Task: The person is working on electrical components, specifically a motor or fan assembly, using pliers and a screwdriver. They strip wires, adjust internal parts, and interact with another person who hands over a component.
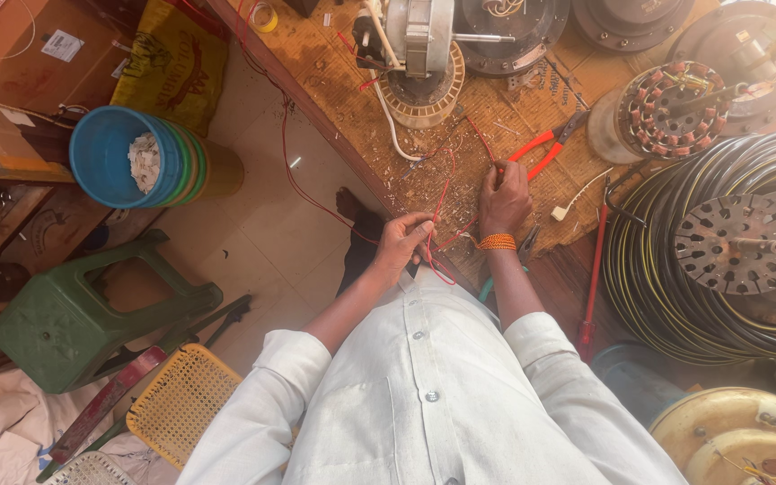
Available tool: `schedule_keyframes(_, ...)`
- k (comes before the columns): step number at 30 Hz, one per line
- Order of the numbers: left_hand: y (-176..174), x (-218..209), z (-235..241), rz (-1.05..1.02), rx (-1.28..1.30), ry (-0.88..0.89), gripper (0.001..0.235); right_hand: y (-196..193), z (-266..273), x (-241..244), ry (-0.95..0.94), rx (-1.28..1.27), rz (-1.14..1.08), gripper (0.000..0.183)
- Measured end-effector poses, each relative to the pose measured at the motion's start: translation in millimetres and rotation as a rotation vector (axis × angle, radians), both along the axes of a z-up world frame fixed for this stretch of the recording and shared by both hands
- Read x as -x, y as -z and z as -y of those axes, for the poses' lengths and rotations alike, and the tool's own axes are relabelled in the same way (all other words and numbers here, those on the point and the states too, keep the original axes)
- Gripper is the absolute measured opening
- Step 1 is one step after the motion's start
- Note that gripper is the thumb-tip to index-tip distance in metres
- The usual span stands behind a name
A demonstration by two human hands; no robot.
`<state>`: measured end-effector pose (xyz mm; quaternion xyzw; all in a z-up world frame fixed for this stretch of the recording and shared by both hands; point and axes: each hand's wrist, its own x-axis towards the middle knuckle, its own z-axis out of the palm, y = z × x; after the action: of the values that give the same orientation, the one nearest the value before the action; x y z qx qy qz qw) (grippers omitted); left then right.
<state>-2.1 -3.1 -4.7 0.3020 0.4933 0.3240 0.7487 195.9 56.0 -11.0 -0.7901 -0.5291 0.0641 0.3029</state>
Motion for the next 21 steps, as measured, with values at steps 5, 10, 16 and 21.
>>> schedule_keyframes(5,0.6,-0.5,0.4,0.002,-0.001,0.009,0.036,1.1,-0.1,-1.5,0.008,0.011,-0.013,0.007)
schedule_keyframes(10,1.5,-1.1,0.3,-0.001,-0.021,0.010,0.035,2.0,-0.2,-2.0,-0.001,0.003,-0.002,0.007)
schedule_keyframes(16,2.5,-1.3,-0.8,0.006,-0.023,0.008,0.034,5.7,0.0,-2.3,0.013,0.014,-0.004,0.007)
schedule_keyframes(21,1.2,-1.1,-0.4,0.002,-0.033,0.005,0.034,5.3,0.0,-2.6,0.005,0.011,0.002,0.007)
